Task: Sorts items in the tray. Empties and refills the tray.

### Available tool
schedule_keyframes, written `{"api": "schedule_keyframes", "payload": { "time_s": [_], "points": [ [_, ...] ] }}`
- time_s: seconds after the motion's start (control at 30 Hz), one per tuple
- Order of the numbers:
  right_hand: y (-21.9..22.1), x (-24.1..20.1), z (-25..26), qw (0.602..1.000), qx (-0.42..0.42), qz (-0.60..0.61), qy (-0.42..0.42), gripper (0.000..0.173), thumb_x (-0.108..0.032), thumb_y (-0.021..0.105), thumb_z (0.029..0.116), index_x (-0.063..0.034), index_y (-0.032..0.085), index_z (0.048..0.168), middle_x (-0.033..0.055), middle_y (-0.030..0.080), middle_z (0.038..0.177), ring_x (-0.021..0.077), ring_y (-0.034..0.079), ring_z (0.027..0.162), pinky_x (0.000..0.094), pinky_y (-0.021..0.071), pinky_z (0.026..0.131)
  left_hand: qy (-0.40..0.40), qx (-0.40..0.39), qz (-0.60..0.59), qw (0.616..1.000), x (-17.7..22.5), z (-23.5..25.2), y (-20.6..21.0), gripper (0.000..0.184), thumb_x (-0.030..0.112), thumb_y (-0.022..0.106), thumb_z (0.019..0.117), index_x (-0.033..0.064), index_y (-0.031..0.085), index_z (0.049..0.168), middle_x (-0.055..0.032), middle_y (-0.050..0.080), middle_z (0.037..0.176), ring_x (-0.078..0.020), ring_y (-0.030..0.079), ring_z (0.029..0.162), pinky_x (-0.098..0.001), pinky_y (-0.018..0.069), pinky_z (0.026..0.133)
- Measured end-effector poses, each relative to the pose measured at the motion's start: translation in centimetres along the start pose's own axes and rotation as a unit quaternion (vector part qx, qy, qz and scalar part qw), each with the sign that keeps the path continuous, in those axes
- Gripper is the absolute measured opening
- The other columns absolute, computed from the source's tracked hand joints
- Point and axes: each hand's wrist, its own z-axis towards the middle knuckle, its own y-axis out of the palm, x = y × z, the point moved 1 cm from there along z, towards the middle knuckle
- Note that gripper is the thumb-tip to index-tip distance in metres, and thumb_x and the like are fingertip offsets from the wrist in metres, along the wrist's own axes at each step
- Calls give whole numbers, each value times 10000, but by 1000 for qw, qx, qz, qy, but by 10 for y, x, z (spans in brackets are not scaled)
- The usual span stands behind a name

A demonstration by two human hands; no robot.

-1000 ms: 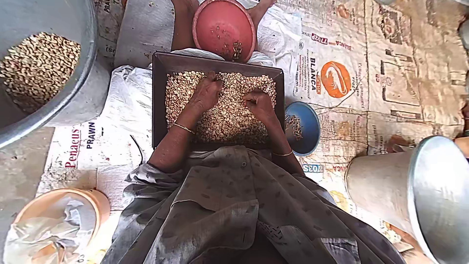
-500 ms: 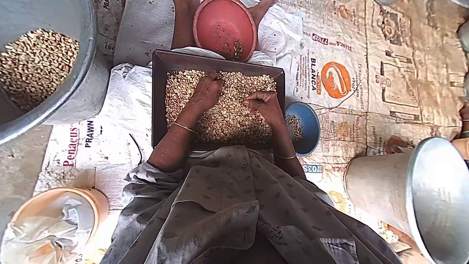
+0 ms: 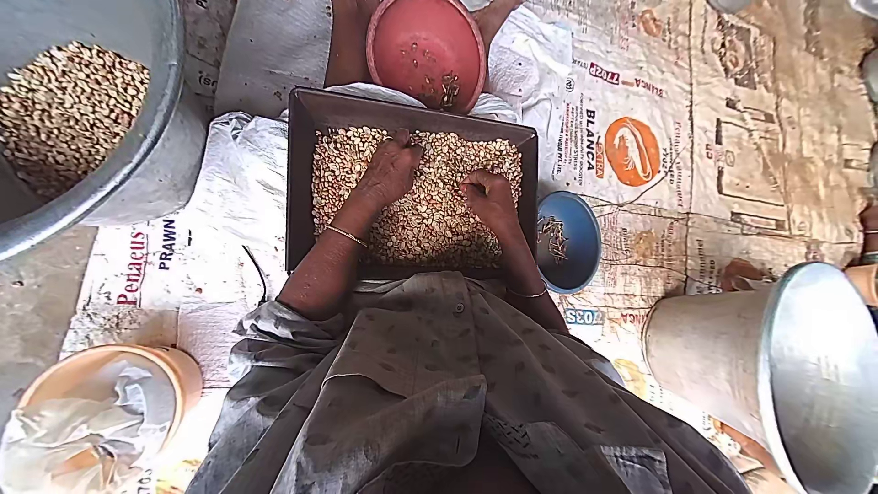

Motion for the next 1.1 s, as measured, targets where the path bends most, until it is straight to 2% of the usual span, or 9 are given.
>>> {"api": "schedule_keyframes", "payload": {
  "time_s": [0.1,0.33,0.47,0.57,0.7,0.87,0.97,1.03,1.1],
  "points": [
    [-7,0,-3,1000,-15,-2,-12,174,-87,572,1019,17,699,1078,141,700,948,194,680,763,378,584,736,0,-4,0,1000,1,0,0,208,-34,528,965,-86,680,1096,-322,563,1269,-497,580,1186,-596,474,1027],
    [3,-11,4,982,-55,-171,-53,233,-73,568,1012,25,736,1141,218,715,1172,379,672,1133,534,495,1023,-8,-10,2,1000,2,0,-2,220,-22,522,977,-93,676,1118,-332,554,1294,-505,568,1211,-596,469,1035],
    [4,-9,0,989,-17,-138,-42,214,-78,573,1004,32,732,1097,214,721,1103,368,692,1059,544,524,957,-13,-17,8,1000,3,1,-1,251,33,501,1024,-89,671,1162,-325,548,1326,-495,551,1249,-585,449,1067],
    [1,-1,-3,999,1,-41,-31,193,-90,584,1013,15,725,1093,164,720,981,237,687,859,421,553,817,-14,-20,7,1000,2,0,-1,248,21,507,1014,-91,666,1167,-330,543,1328,-504,555,1236,-600,453,1054],
    [-9,-1,-11,999,-32,42,14,155,-106,636,996,10,712,1066,102,694,861,119,633,652,300,560,642,-7,-17,2,1000,2,1,-1,230,0,515,998,-93,669,1141,-333,543,1322,-506,554,1236,-600,450,1061],
    [-24,-19,-8,988,-151,-21,-10,134,-87,628,995,0,730,1005,99,692,815,132,635,622,312,563,619,-4,-13,6,1000,2,0,-2,225,-6,511,993,-88,672,1128,-322,549,1315,-496,556,1237,-585,459,1056],
    [-32,-27,17,992,14,93,-84,225,-53,640,970,68,686,1154,133,726,988,133,710,743,311,622,724,1,-8,-1,1000,1,0,-2,233,-6,511,993,-96,675,1131,-335,554,1313,-501,544,1259,-589,447,1072],
    [-41,-30,42,972,87,176,-129,568,-93,649,989,92,434,1481,213,599,1377,179,724,1029,311,612,915,4,-3,-3,1000,2,-1,-1,244,15,505,1007,-96,672,1145,-340,553,1314,-506,547,1256,-595,451,1067],
    [-38,-35,49,973,106,157,-131,481,-118,602,1014,95,480,1427,215,625,1322,199,715,1044,335,599,931,5,-3,-4,1000,2,-2,-2,238,5,504,1001,-93,676,1134,-344,556,1320,-510,545,1267,-599,448,1074]
  ]
}}
